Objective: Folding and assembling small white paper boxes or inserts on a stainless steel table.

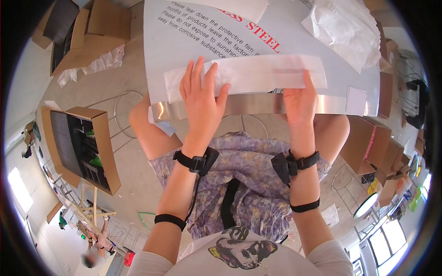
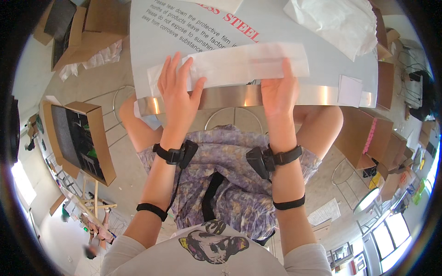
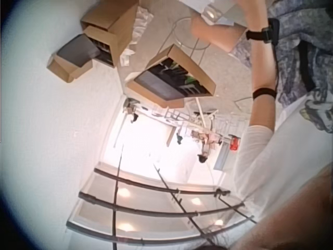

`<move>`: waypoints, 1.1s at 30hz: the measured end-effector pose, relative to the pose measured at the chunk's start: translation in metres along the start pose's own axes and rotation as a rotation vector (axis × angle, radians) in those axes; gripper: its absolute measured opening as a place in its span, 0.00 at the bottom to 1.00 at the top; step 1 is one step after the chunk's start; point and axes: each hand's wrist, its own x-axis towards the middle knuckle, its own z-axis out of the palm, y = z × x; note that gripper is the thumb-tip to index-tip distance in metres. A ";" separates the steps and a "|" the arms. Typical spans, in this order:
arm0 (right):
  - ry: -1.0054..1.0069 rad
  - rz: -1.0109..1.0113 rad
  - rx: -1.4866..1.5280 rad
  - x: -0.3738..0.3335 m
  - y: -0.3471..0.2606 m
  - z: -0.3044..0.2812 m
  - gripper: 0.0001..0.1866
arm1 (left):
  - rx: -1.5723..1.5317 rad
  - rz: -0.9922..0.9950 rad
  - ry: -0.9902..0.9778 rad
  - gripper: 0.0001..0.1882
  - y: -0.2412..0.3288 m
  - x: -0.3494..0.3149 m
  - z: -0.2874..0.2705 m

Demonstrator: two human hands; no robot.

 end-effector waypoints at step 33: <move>-0.428 -0.943 -1.593 -0.018 0.054 0.058 0.26 | 0.092 -0.560 0.113 0.14 -0.041 -0.009 -0.069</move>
